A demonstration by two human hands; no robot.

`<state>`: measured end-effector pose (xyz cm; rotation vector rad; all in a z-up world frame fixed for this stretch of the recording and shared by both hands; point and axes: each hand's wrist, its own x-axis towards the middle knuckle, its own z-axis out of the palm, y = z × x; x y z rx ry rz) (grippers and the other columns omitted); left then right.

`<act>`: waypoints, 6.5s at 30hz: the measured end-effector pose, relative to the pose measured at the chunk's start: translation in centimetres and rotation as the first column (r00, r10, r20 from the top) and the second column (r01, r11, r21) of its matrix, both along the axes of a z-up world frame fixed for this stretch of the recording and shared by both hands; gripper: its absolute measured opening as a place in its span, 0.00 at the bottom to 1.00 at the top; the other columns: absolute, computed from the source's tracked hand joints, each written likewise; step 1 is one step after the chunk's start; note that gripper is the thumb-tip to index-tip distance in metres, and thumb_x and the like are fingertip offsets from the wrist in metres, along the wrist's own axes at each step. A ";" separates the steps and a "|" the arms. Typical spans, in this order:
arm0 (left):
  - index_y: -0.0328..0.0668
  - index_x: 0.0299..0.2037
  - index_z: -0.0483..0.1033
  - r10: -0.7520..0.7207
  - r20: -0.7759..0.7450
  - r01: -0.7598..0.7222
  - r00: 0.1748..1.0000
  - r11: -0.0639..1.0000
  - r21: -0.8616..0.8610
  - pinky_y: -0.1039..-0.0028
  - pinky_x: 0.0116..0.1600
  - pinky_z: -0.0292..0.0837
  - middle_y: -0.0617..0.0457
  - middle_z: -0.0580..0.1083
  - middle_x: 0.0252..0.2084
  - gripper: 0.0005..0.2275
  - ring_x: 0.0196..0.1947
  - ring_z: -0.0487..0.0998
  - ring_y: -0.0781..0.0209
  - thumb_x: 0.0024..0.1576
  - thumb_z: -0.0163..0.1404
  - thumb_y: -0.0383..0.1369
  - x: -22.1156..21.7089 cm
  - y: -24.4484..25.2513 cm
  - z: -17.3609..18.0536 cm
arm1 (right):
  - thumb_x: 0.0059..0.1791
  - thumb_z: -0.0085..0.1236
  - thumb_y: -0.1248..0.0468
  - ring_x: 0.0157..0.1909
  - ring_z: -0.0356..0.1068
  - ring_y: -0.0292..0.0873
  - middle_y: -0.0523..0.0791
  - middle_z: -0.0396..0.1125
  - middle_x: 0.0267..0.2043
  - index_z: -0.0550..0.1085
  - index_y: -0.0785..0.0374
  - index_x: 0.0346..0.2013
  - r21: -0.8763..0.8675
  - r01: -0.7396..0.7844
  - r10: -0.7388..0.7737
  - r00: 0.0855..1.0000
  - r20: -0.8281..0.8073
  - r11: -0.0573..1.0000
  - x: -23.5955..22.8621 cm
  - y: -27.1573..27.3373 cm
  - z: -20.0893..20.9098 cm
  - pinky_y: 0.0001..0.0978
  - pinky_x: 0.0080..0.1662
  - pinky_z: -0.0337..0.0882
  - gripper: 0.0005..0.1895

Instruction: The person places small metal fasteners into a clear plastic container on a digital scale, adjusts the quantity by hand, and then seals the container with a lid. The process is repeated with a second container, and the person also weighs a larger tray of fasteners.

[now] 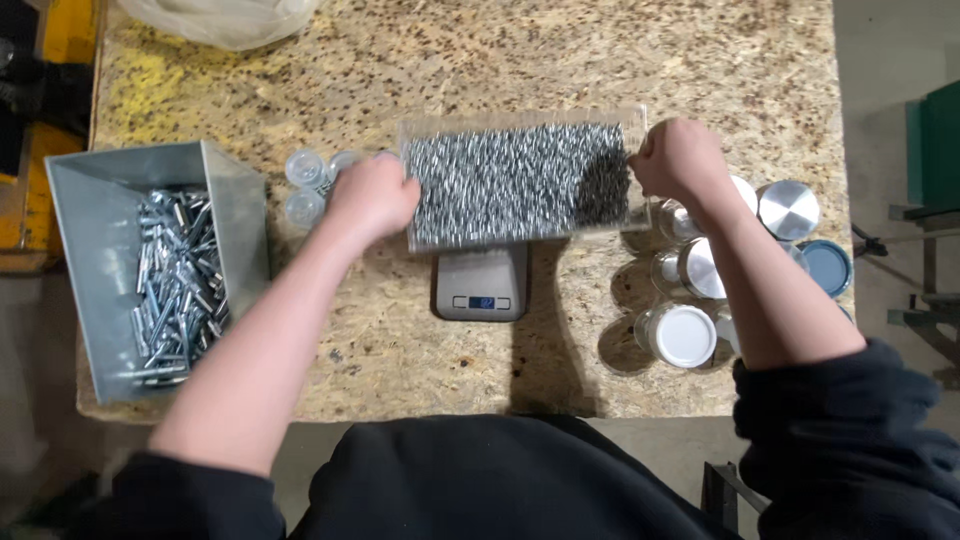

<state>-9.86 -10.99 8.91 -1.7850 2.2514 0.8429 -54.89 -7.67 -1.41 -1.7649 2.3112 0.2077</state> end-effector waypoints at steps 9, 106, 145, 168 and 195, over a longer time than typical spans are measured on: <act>0.25 0.54 0.78 -0.109 0.197 0.110 0.974 0.994 0.005 0.35 0.59 0.70 0.30 0.75 0.57 0.23 0.61 0.74 0.30 0.60 0.50 0.42 -5.5 -11.2 -8.7 | 0.42 0.58 0.56 0.40 0.78 0.63 0.56 0.74 0.28 0.84 0.62 0.33 0.049 0.098 -0.096 0.994 -0.056 0.994 -3.8 -4.7 -5.6 0.54 0.45 0.78 0.14; 0.46 0.32 0.79 -0.060 -0.533 0.110 0.844 0.992 0.061 0.57 0.42 0.75 0.48 0.75 0.21 0.04 0.34 0.79 0.44 0.54 0.53 0.34 1.2 18.0 -5.3 | 0.27 0.78 0.59 0.56 0.69 0.65 0.60 0.67 0.56 0.69 0.65 0.66 -0.614 0.232 -0.208 0.972 0.112 0.755 16.4 29.1 7.0 0.55 0.58 0.67 0.53; 0.43 0.38 0.76 -0.326 -0.410 -0.071 0.852 0.703 -0.707 0.59 0.44 0.74 0.49 0.72 0.29 0.08 0.34 0.77 0.45 0.49 0.55 0.25 12.8 13.2 -18.7 | 0.28 0.77 0.52 0.55 0.70 0.66 0.56 0.68 0.54 0.72 0.56 0.65 -0.584 0.222 -0.012 0.940 0.341 0.781 18.8 24.9 5.0 0.56 0.55 0.69 0.50; 0.48 0.40 0.72 -0.297 -0.273 0.022 0.915 0.711 -0.702 0.60 0.46 0.71 0.52 0.69 0.33 0.10 0.37 0.74 0.49 0.49 0.54 0.35 12.8 13.2 -19.3 | 0.32 0.74 0.50 0.54 0.71 0.61 0.51 0.66 0.56 0.63 0.52 0.71 -0.355 -0.130 0.231 0.937 0.261 0.926 27.0 11.5 1.7 0.52 0.52 0.75 0.54; 0.47 0.40 0.73 -0.323 -0.276 0.016 0.905 0.674 -0.739 0.59 0.44 0.71 0.51 0.68 0.31 0.11 0.35 0.74 0.47 0.48 0.56 0.33 12.7 13.3 -18.9 | 0.48 0.48 0.45 0.32 0.78 0.61 0.51 0.75 0.32 0.57 0.51 0.73 0.040 -0.323 0.311 0.933 0.183 0.946 33.4 20.7 1.1 0.57 0.34 0.76 0.39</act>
